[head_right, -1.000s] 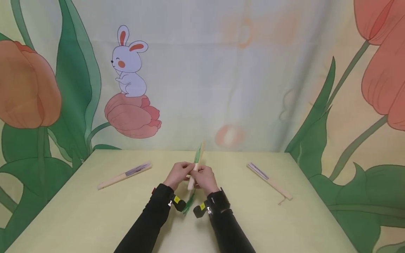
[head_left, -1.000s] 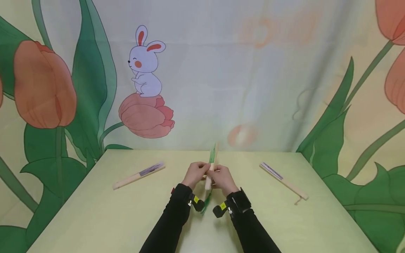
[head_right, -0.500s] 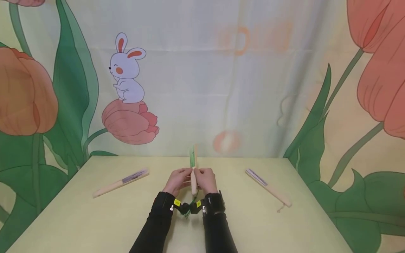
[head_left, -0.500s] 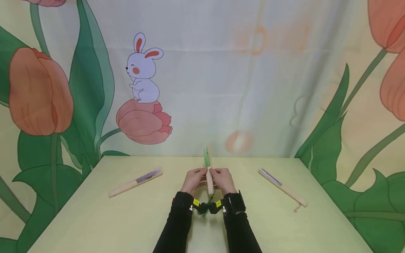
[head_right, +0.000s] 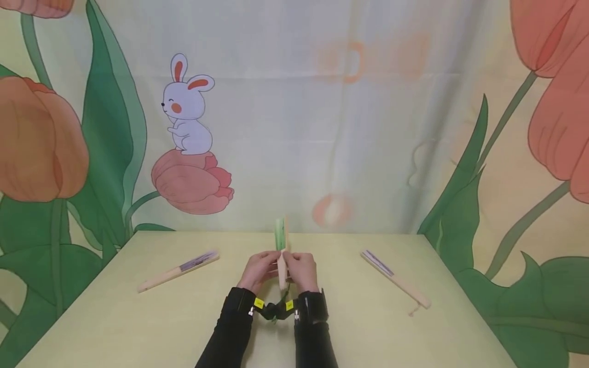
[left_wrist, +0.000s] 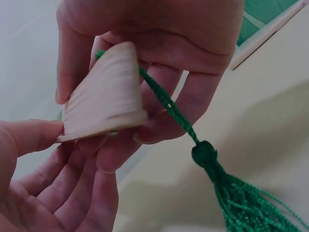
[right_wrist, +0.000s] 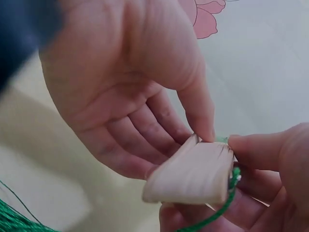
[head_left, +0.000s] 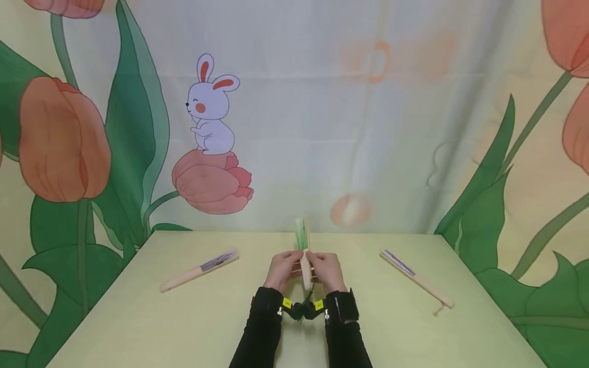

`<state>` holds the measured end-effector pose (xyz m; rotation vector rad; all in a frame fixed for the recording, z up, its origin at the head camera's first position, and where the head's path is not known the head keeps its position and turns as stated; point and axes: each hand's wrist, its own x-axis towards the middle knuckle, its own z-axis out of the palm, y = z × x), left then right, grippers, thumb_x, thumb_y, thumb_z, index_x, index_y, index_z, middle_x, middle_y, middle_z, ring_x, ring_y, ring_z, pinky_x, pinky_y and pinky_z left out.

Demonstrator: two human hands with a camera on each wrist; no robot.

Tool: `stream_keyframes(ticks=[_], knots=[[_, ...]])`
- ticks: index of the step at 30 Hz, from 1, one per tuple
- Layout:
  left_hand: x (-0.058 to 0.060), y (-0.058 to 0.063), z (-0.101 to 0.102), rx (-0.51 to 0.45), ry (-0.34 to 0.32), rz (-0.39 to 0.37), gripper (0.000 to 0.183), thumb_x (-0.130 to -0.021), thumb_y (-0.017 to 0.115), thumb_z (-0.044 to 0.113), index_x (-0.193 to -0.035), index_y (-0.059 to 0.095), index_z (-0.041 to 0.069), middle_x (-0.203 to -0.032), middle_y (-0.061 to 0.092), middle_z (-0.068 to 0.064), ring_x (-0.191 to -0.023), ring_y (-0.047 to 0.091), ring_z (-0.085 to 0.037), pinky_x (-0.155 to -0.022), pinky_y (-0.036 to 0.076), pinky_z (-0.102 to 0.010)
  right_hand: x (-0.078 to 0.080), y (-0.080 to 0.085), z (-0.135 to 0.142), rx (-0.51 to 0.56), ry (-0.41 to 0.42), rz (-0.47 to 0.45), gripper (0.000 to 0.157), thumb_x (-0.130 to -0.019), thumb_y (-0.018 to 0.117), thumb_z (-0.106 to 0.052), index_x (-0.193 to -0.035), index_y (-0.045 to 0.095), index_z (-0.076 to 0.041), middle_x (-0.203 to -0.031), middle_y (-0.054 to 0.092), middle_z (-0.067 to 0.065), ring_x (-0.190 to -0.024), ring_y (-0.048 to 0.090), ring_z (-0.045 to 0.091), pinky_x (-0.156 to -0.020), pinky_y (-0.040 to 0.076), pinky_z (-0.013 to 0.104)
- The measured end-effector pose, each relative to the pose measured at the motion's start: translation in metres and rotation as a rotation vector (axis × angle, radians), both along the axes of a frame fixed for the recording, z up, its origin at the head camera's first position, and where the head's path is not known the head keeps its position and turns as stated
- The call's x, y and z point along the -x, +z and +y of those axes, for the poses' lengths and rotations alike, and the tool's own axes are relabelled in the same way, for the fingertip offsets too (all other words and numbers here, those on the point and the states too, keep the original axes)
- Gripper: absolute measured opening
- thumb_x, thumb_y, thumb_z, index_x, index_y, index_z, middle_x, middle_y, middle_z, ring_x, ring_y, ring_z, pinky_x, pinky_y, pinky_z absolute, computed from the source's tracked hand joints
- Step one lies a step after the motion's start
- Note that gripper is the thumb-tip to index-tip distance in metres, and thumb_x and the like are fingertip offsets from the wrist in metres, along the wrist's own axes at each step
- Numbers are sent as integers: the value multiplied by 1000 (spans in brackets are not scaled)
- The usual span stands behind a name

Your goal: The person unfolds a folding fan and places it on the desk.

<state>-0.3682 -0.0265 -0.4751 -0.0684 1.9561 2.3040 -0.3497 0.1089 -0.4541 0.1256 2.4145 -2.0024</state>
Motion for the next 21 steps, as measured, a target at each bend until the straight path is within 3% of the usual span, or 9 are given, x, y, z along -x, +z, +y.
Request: stream_keyframes(ticks=[5,21], knots=[[2,-3,1,30,-2,-2,36,-97,63,27,-118,66,-3,-105,69,-12,-93,68,-24,-82,56,-38,-1,1,3,0,5,3,33,-99,58,-30,-105,74,-1,-90,69,9,-71,66,21,-61,56,33],[-1,-3,-10,38,-39,0,34,-97,63,23,-117,65,-4,-105,70,-14,-95,68,-26,-78,57,-35,-1,-4,4,28,38,-15,34,-98,60,-31,-107,74,0,-90,68,9,-70,65,20,-57,54,30]])
